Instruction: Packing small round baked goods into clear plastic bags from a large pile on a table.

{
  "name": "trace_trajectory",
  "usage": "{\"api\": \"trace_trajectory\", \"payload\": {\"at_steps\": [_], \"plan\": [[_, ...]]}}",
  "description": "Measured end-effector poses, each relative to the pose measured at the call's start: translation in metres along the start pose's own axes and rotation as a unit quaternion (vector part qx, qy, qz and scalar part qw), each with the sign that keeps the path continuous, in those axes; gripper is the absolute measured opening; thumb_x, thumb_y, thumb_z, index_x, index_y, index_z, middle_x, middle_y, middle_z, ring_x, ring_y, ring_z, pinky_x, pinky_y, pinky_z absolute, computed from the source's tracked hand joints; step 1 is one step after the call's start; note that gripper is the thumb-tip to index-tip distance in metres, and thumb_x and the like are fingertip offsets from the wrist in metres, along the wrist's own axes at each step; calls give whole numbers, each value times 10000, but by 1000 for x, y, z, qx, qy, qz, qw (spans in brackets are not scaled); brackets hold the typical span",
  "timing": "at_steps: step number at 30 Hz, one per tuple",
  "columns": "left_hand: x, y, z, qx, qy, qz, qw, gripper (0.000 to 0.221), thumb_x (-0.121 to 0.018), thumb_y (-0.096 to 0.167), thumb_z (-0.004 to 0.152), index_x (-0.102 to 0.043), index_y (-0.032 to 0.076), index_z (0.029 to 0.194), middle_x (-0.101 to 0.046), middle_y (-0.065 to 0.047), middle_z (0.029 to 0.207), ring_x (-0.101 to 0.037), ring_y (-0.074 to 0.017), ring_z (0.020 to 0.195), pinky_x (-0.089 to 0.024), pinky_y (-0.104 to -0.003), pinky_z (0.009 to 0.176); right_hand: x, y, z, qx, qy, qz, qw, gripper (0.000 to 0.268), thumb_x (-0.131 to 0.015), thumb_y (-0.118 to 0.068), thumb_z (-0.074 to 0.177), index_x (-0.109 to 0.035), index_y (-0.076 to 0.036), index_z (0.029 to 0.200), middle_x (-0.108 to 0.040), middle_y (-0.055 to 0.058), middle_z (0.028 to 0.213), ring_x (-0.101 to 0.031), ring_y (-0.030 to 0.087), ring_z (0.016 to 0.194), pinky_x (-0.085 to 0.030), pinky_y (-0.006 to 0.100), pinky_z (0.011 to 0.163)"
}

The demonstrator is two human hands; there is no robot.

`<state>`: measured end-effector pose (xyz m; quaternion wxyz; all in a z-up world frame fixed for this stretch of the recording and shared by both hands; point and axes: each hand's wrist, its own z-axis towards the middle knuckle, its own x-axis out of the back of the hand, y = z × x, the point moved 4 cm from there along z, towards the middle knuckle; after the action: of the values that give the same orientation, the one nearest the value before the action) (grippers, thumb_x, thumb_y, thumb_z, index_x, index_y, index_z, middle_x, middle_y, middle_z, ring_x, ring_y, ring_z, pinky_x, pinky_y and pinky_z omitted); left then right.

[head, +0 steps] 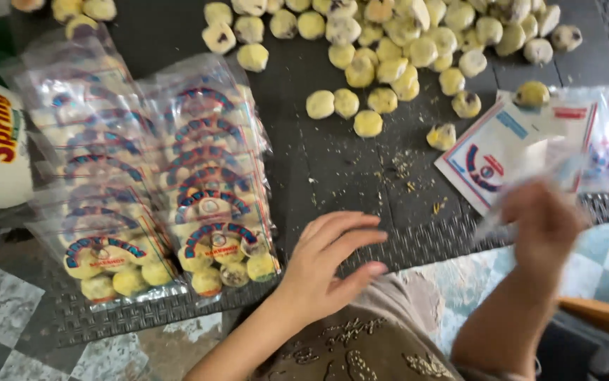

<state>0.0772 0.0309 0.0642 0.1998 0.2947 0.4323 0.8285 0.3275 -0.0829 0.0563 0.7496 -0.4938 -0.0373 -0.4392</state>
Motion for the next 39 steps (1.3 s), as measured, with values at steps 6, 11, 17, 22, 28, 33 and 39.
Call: {"api": "trace_trajectory", "payload": {"at_steps": [6, 11, 17, 22, 28, 33, 39], "plan": [[-7, -10, 12, 49, -5, -2, 999, 152, -636, 240, 867, -595, 94, 877, -629, -53, 767, -652, -276, 758, -502, -370, 676, -95, -52, 8, -18, -145, 86, 986, 295, -583, -195, 862, -624, -149, 574, -545, -28, 522, -512, 188, 453, -441, 275, 488], [12, -13, 8, 100, 28, -13, 995, 118, -612, 192, 884, -632, 147, 777, -632, -2, 686, -664, -233, 690, -516, -321, 626, -90, -52, 19, -26, -140, 116, 983, 358, -564, -151, 881, -540, -92, 528, -391, 13, 448, -324, 165, 394, -340, 251, 406], [24, -20, -4, 78, 121, 24, 989, 36, -606, 87, 859, -576, 73, 875, -596, -99, 1003, -658, -271, 833, -570, -320, 676, -98, -32, 4, -105, -167, 162, 967, 380, -571, -170, 851, -501, -82, 488, -363, 11, 436, -280, 125, 423, -306, 250, 391], [21, -7, 2, 294, -42, -20, 955, 458, -562, 345, 847, -538, 199, 1281, -630, -183, 1153, -606, -372, 1017, -482, -469, 867, -105, -57, 19, -110, -243, 157, 951, 326, -577, -99, 823, -529, -57, 504, -399, 40, 424, -349, 129, 445, -350, 278, 440], [13, 4, -1, -134, -20, 340, 931, 156, -522, 79, 905, -632, 75, 1017, -598, -87, 1188, -574, -197, 602, -504, -300, 528, -108, -67, 18, -112, -284, 159, 939, 294, -512, -21, 829, -539, -58, 539, -392, 12, 440, -359, 126, 454, -381, 267, 463], [19, -8, 6, -122, 22, 357, 926, 141, -611, 180, 834, -665, 111, 945, -585, -29, 972, -584, -228, 824, -453, -328, 611, -100, -84, 27, -7, -247, 95, 964, 183, -570, -131, 881, -640, -61, 727, -530, 57, 588, -486, 204, 521, -454, 303, 534], [31, -21, 11, -69, 31, 255, 964, 312, -589, 24, 803, -614, 52, 1113, -575, -134, 1080, -595, -329, 931, -503, -391, 747, -91, -89, 27, 62, -250, 56, 965, 866, -708, -609, 532, -608, 41, 1096, -611, 197, 987, -612, 339, 861, -500, 408, 771]]}}
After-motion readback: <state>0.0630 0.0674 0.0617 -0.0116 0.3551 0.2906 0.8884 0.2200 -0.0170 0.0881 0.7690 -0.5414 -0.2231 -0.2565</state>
